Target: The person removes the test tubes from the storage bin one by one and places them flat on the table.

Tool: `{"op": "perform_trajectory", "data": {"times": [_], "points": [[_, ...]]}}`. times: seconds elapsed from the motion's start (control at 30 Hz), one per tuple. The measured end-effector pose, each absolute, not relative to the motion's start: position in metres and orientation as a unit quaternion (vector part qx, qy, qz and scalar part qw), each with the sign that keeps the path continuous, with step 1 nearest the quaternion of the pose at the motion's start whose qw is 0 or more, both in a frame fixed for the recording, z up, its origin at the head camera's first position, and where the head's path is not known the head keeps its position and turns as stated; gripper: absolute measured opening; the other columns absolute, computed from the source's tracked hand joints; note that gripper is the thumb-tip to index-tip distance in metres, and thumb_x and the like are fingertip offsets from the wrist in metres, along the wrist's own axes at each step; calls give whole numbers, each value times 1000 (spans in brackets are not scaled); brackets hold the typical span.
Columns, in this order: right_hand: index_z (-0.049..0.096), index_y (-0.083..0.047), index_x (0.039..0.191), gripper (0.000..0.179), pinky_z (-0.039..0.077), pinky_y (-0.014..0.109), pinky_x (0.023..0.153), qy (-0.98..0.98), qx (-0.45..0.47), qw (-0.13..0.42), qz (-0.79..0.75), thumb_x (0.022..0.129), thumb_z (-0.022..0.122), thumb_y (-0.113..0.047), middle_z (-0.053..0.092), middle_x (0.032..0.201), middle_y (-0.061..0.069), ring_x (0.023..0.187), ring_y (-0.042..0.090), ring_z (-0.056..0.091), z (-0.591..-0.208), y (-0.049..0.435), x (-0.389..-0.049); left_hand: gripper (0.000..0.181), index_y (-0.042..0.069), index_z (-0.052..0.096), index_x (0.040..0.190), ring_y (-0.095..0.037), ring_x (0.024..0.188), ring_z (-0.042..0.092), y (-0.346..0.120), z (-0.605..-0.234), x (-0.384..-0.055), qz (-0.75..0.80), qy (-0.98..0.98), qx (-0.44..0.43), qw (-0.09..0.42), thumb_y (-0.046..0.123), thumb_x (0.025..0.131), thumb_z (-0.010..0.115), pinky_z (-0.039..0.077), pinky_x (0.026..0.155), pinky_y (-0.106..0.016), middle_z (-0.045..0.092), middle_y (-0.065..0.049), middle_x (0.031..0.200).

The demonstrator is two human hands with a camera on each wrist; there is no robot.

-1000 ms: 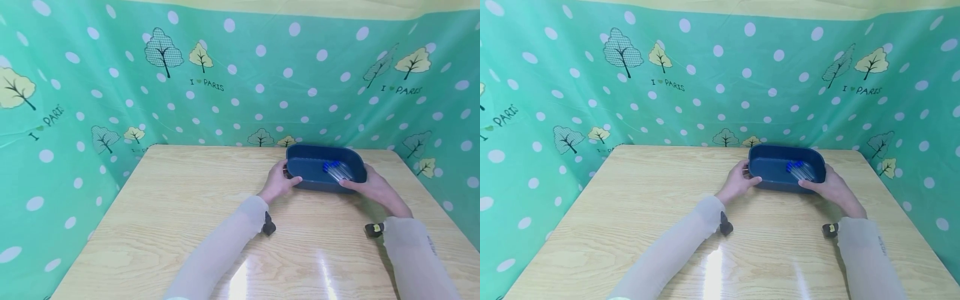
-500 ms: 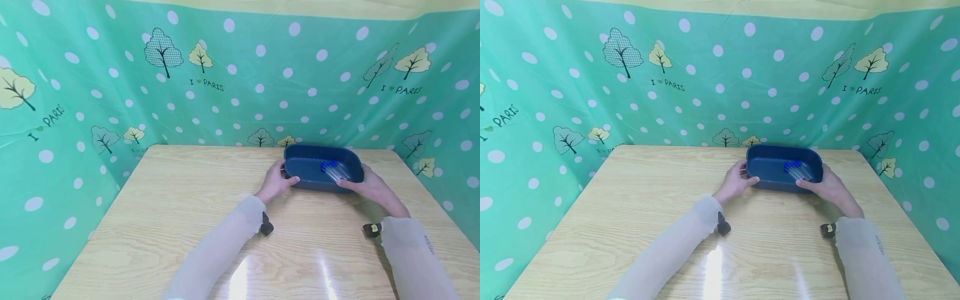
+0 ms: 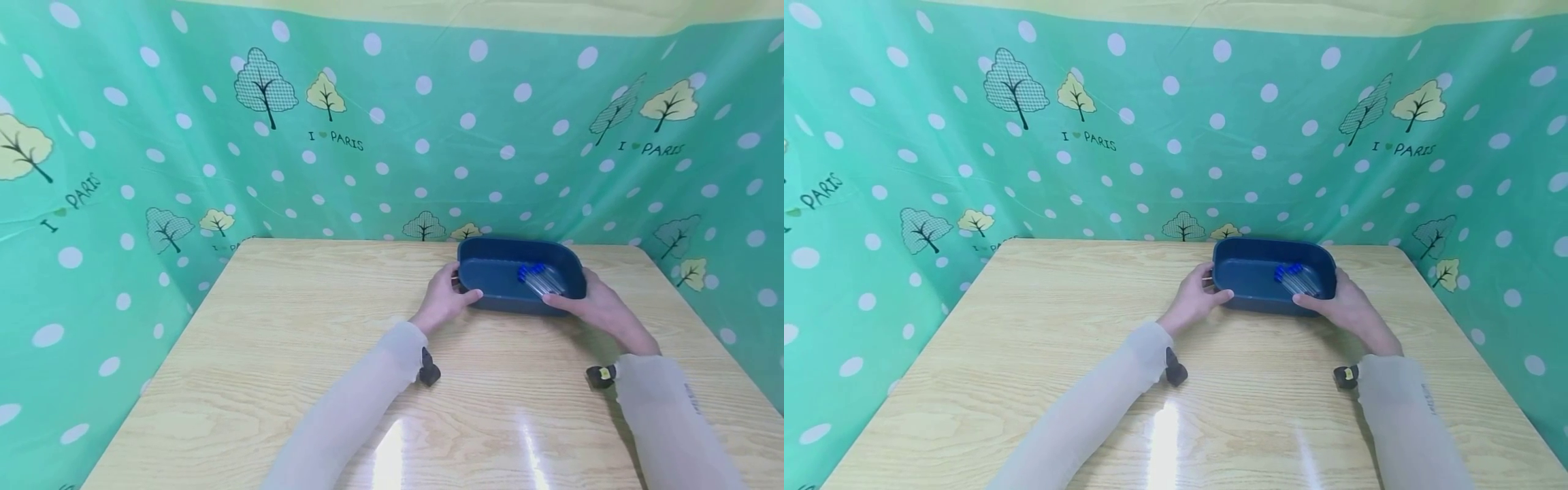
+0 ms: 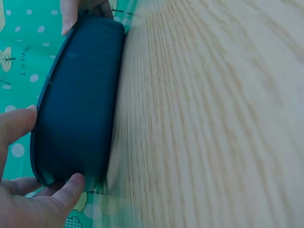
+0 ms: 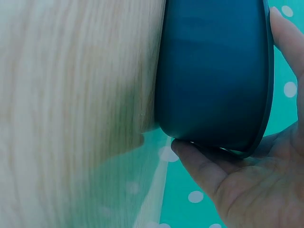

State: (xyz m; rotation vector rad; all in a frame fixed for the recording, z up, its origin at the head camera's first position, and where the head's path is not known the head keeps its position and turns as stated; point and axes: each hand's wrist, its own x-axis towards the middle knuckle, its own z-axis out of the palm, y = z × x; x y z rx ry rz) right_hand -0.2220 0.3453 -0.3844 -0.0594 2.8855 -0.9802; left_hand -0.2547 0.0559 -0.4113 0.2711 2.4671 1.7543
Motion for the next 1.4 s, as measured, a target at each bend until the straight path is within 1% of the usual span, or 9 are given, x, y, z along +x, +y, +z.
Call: {"op": "perform_trajectory", "data": {"times": [0.27, 0.33, 0.57, 0.77, 0.83, 1.1, 1.4], "points": [[-2, -3, 143, 109, 27, 64, 90, 945, -16, 45, -323, 74, 60, -59, 23, 136, 32, 120, 49, 27, -387, 343, -224, 77, 10, 33, 137, -20, 108, 53, 53, -411, -254, 576, 811, 90, 50, 26, 74, 74, 45, 84, -23, 46, -12, 129], [0, -2, 143, 108, 27, 63, 90, 945, -19, 42, -324, 74, 61, -59, 25, 136, 32, 120, 48, 28, -387, 342, -224, 77, 9, 33, 137, -20, 107, 54, 52, -412, -255, 578, 810, 91, 47, 26, 74, 74, 45, 83, -23, 47, -12, 129], [-2, -1, 143, 109, 26, 64, 90, 946, -16, 45, -320, 74, 61, -59, 23, 136, 33, 120, 49, 27, -387, 339, -224, 78, 7, 33, 137, -23, 107, 54, 48, -412, -254, 586, 803, 96, 49, 24, 73, 75, 46, 82, -21, 47, -14, 127], [6, -3, 143, 105, 27, 63, 90, 948, -37, 23, -315, 74, 63, -57, 30, 134, 30, 119, 47, 31, -390, 340, -229, 76, 6, 33, 137, -24, 108, 54, 46, -410, -253, 585, 804, 94, 49, 23, 74, 74, 46, 83, -23, 47, -15, 127], [6, -3, 143, 105, 27, 63, 90, 949, -36, 21, -312, 73, 62, -57, 30, 134, 30, 119, 47, 31, -391, 340, -230, 75, 7, 33, 136, -23, 109, 53, 46, -410, -253, 582, 807, 93, 49, 23, 75, 73, 45, 84, -24, 47, -15, 128], [4, -3, 143, 107, 26, 64, 91, 950, -32, 23, -309, 73, 62, -59, 28, 135, 31, 120, 48, 30, -390, 336, -229, 74, 8, 34, 136, -23, 110, 52, 43, -412, -254, 578, 810, 89, 42, 24, 75, 73, 45, 86, -25, 47, -14, 128], [-4, -4, 143, 110, 24, 64, 92, 946, -15, 50, -320, 73, 60, -60, 21, 138, 32, 122, 49, 25, -388, 333, -226, 75, 6, 34, 136, -26, 111, 51, 40, -414, -254, 586, 804, 98, 42, 24, 75, 73, 44, 86, -26, 47, -16, 128]]}}
